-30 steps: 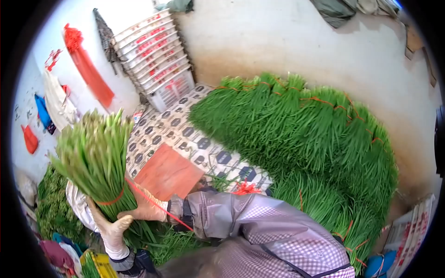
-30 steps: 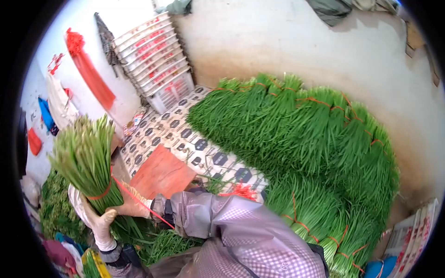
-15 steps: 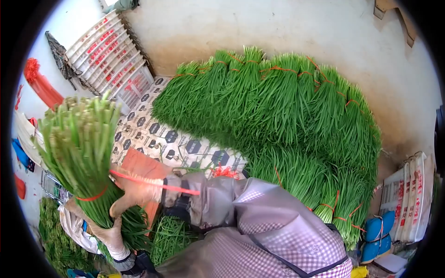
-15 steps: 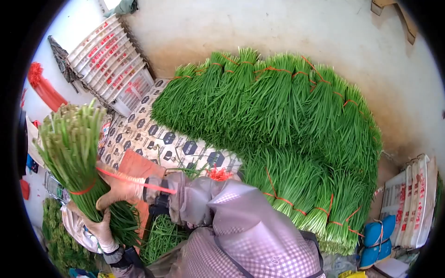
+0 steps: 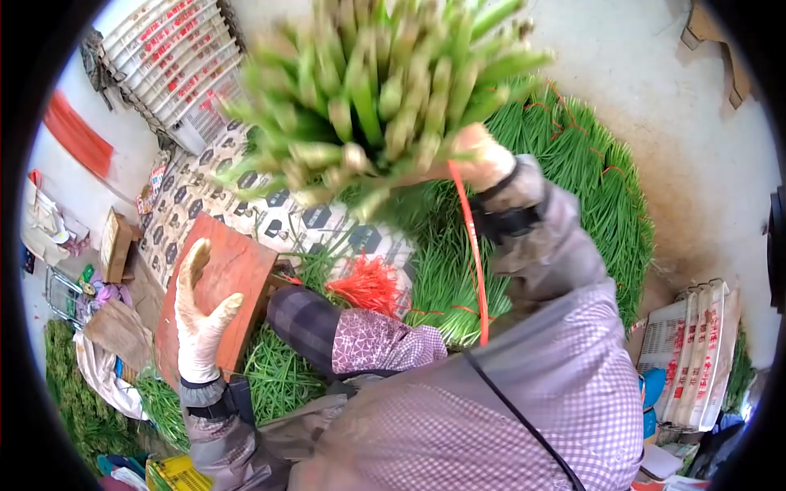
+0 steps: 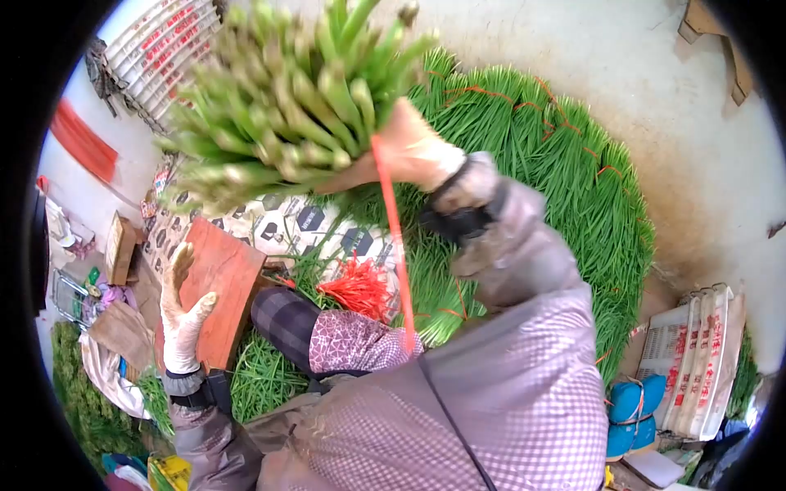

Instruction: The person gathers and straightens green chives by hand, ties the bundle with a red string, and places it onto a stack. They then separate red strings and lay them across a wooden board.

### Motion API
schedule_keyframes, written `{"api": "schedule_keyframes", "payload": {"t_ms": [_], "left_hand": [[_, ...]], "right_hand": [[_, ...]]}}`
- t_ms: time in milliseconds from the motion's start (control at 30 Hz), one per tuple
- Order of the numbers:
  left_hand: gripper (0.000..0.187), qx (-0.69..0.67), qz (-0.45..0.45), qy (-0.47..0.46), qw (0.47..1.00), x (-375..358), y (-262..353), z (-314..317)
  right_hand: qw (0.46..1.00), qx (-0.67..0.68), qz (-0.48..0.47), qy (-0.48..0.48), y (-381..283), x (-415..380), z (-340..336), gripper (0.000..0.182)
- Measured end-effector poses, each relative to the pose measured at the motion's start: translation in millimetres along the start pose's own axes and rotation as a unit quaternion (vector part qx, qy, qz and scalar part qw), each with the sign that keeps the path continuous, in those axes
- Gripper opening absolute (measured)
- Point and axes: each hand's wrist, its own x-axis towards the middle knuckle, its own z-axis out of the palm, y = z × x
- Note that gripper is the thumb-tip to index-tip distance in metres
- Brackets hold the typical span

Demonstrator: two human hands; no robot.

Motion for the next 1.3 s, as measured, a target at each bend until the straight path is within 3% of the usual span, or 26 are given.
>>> {"api": "schedule_keyframes", "payload": {"t_ms": [67,100,167,233,367,433,500,633,767,967,1167,1233,1300], "left_hand": [[0.080,-0.012,-0.069,0.017,0.997,-17,-18,-12],[0.077,-0.034,-0.107,0.032,0.993,-26,-25,-19],[0.073,-0.024,-0.140,0.046,0.989,-48,-60,-46],[0.071,-0.057,-0.184,0.072,0.979,-78,-97,-75],[0.058,-0.074,-0.265,0.167,0.947,-129,-139,-123],[0.058,-0.072,-0.284,0.206,0.934,-144,-145,-132],[0.057,-0.099,-0.308,0.214,0.922,-158,-161,-140],[0.056,-0.150,-0.323,0.195,0.914,-166,-178,-128],[0.052,-0.177,-0.325,0.166,0.914,-157,-194,-106],[0.060,-0.210,-0.330,0.134,0.910,-168,-239,-109],[0.056,-0.225,-0.371,0.142,0.890,-189,-284,-121],[0.056,-0.231,-0.381,0.141,0.884,-195,-287,-118],[0.055,-0.234,-0.388,0.143,0.880,-198,-287,-115]], "right_hand": [[0.972,-0.233,0.038,0.003,2,-19,-25,0.082],[0.915,-0.403,-0.026,-0.012,10,-27,-35,0.076],[0.700,-0.696,-0.151,-0.048,26,-42,-58,0.064],[0.726,-0.675,-0.009,-0.134,50,-72,-75,0.052],[0.620,-0.696,0.244,-0.268,124,-159,-100,0.061],[0.573,-0.591,0.446,-0.351,158,-191,-95,0.067],[0.540,-0.574,0.474,-0.392,211,-255,-94,0.073],[0.562,-0.501,0.535,-0.384,210,-236,-106,0.076],[0.524,-0.521,0.553,-0.384,193,-205,-126,0.078],[0.502,-0.578,0.560,-0.316,105,-164,-115,0.072],[0.334,-0.623,0.597,-0.379,49,-191,-84,0.063],[0.312,-0.615,0.603,-0.400,60,-235,-74,0.067],[0.311,-0.577,0.615,-0.439,83,-280,-61,0.052]]}}
